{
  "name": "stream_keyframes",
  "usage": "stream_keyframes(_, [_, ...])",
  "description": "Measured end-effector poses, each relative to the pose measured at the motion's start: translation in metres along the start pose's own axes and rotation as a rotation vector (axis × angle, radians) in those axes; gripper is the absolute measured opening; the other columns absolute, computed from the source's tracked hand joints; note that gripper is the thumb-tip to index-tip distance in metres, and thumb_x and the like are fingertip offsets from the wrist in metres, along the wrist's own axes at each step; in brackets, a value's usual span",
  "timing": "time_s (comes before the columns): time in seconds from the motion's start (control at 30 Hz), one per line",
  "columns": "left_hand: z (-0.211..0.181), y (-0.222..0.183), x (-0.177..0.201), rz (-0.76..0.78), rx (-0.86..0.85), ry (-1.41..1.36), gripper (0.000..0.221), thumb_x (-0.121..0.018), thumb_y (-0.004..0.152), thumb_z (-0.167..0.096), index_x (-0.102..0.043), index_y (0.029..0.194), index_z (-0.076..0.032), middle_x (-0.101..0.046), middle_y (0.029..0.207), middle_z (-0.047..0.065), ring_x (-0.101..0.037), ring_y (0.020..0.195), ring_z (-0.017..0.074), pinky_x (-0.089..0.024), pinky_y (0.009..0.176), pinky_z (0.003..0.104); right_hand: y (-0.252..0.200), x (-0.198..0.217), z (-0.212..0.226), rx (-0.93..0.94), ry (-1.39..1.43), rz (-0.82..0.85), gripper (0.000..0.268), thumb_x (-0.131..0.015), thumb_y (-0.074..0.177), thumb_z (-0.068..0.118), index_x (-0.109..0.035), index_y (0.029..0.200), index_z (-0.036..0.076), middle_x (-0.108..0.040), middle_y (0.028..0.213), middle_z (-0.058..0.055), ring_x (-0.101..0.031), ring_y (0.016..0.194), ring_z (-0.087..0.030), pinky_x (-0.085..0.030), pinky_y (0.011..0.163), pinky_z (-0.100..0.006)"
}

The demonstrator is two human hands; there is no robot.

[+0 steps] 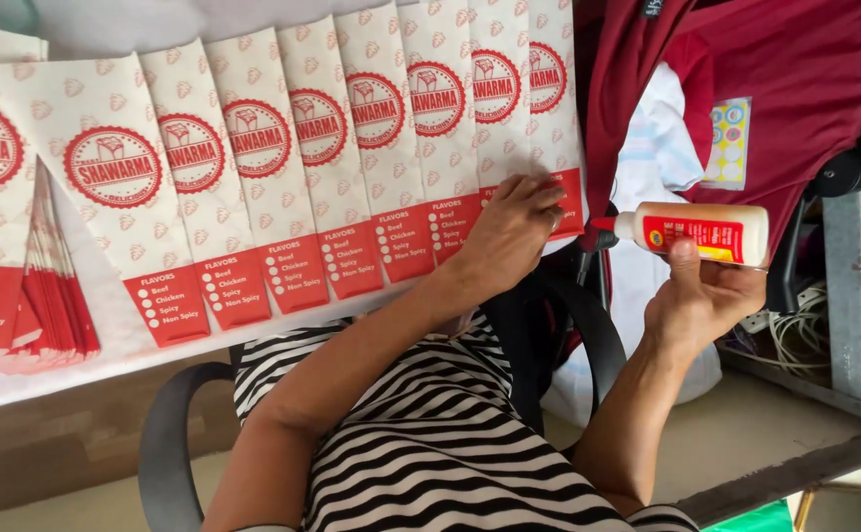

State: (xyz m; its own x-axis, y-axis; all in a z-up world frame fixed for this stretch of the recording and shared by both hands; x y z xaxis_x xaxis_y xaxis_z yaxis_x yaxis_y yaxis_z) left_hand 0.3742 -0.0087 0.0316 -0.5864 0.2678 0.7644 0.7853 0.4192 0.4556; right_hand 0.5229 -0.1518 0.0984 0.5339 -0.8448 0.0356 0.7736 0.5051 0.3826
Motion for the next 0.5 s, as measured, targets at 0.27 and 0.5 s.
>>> stream_keyframes(0.27, [0.0, -0.002, 0.005, -0.034, 0.083, 0.016, 0.025, -0.079, 0.085, -0.024, -0.078, 0.098, -0.002, -0.069, 0.125, 0.011, -0.055, 0.127, 0.0293, -0.041, 0.113, 0.047, -0.012, -0.001, -0.021, -0.052, -0.029, -0.019, 0.04, -0.09, 0.084, 0.019, -0.065, 0.111, 0.002, -0.067, 0.098, -0.005, -0.068, 0.095, -0.019, -0.062, 0.087, -0.036])
stream_keyframes(0.5, [-0.001, -0.003, 0.003, -0.084, 0.082, -0.022, 0.047, -0.092, 0.066, -0.029, -0.079, 0.101, -0.002, -0.069, 0.119, 0.014, -0.057, 0.122, 0.033, -0.041, 0.111, 0.051, -0.028, 0.039, -0.096, 0.052, 0.0, 0.104, 0.044, -0.084, 0.086, -0.003, -0.058, 0.121, -0.005, -0.066, 0.112, -0.027, -0.067, 0.114, -0.037, -0.053, 0.101, -0.055])
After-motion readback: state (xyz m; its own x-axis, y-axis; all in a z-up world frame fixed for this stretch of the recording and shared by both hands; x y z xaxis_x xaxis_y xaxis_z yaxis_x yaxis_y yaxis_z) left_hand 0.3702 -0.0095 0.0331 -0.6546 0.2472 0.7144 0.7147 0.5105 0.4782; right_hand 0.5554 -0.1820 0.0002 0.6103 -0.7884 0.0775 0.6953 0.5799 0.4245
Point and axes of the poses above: each hand's wrist, its own y-axis towards the middle knuckle, its own x-axis out of the back of the hand, z = x × y, the point moved 2 cm from there along y, towards the middle knuckle
